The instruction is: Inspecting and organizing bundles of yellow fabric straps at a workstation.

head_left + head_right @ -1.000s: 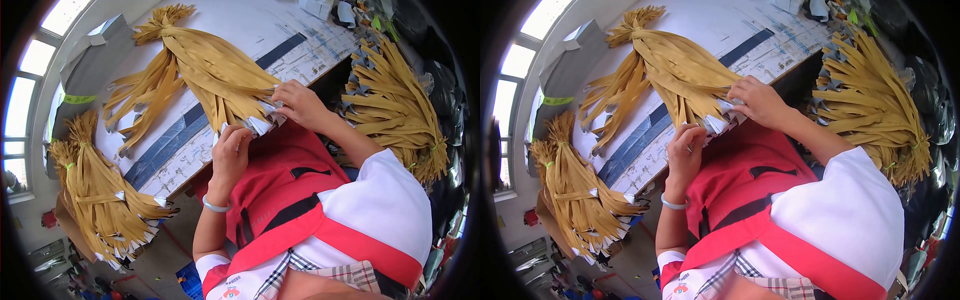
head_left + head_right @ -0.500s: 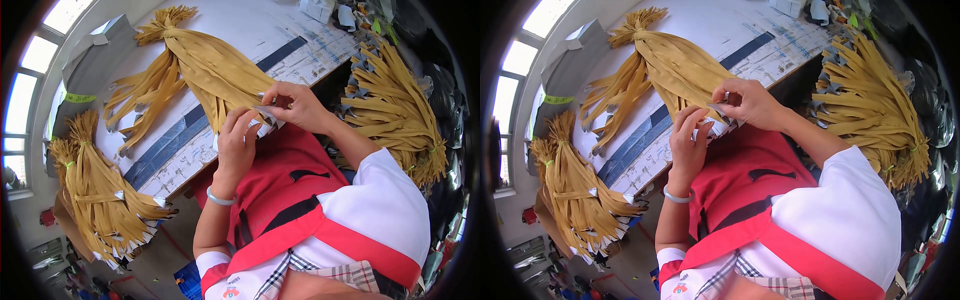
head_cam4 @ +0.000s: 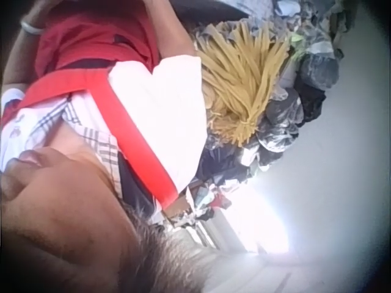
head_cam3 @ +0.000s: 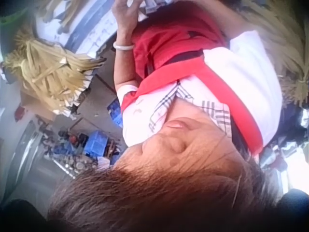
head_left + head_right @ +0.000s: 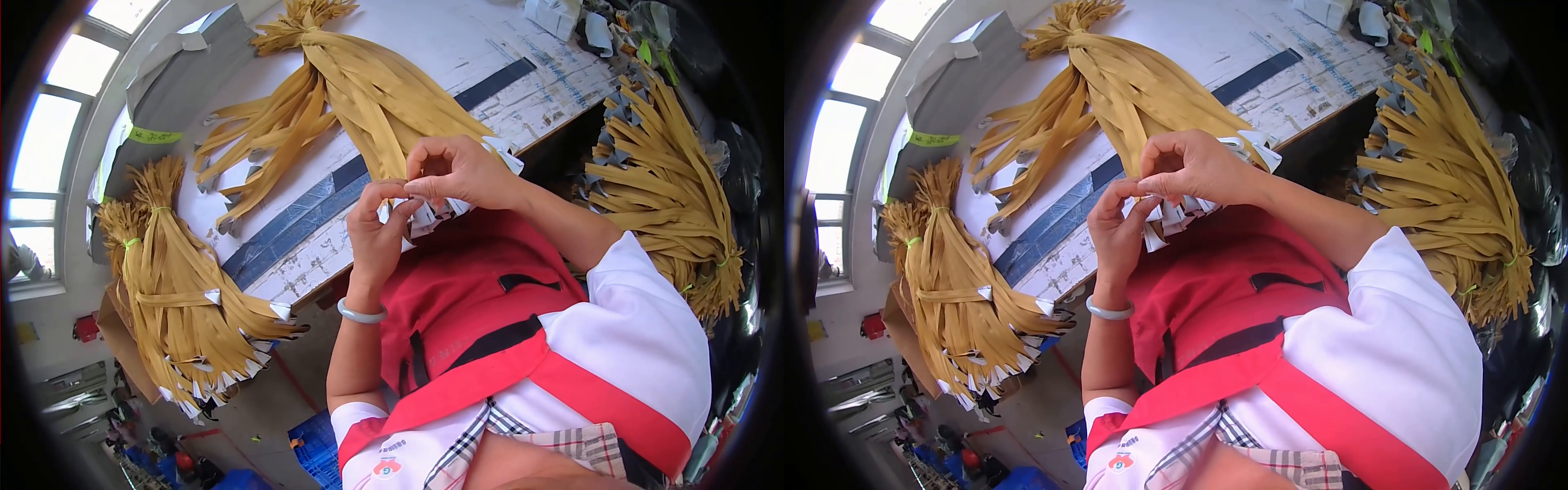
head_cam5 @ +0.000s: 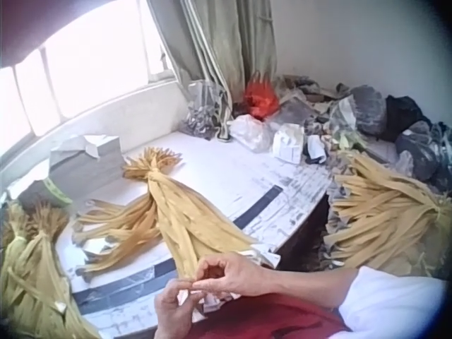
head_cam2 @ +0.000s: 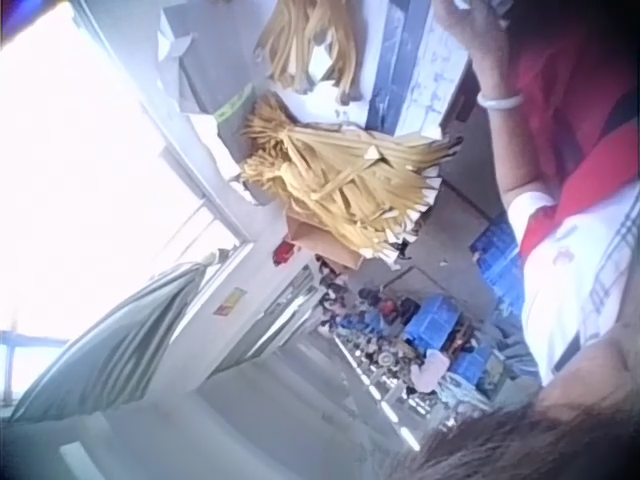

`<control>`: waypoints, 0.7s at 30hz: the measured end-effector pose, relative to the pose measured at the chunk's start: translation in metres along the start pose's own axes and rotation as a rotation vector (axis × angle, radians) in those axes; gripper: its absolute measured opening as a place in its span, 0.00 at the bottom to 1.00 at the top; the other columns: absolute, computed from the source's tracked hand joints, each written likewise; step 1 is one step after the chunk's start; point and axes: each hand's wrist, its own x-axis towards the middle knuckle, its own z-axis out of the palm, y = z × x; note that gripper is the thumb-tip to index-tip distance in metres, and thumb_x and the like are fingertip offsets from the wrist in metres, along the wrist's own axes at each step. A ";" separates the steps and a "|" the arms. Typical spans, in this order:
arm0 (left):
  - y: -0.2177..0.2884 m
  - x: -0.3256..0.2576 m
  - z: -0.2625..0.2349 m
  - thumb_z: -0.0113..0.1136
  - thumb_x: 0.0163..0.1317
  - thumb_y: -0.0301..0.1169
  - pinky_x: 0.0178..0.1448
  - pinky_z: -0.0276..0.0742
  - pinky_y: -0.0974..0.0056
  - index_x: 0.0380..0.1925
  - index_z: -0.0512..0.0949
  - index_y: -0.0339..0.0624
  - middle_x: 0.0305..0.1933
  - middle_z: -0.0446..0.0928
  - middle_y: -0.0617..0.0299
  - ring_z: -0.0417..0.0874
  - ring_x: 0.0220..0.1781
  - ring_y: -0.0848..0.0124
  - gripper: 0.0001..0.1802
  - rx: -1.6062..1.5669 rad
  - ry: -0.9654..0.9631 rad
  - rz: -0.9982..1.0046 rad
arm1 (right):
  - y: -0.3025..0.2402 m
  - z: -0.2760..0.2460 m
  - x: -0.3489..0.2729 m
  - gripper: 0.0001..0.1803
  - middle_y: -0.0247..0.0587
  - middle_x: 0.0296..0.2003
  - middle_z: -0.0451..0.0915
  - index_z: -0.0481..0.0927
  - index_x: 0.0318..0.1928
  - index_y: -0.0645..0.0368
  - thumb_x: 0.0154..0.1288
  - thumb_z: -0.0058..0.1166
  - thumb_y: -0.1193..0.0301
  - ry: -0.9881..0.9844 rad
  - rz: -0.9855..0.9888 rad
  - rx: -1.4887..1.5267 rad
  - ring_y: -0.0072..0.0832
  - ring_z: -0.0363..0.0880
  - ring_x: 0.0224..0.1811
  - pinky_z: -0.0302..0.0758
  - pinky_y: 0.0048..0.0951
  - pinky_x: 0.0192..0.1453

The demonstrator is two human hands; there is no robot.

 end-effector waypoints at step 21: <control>0.006 -0.007 -0.003 0.60 0.62 0.14 0.43 0.77 0.69 0.34 0.75 0.35 0.36 0.78 0.58 0.80 0.38 0.73 0.06 0.366 0.275 0.189 | 0.019 0.021 0.030 0.07 0.34 0.29 0.80 0.78 0.37 0.61 0.63 0.64 0.74 0.096 -0.368 -0.707 0.21 0.79 0.30 0.74 0.24 0.35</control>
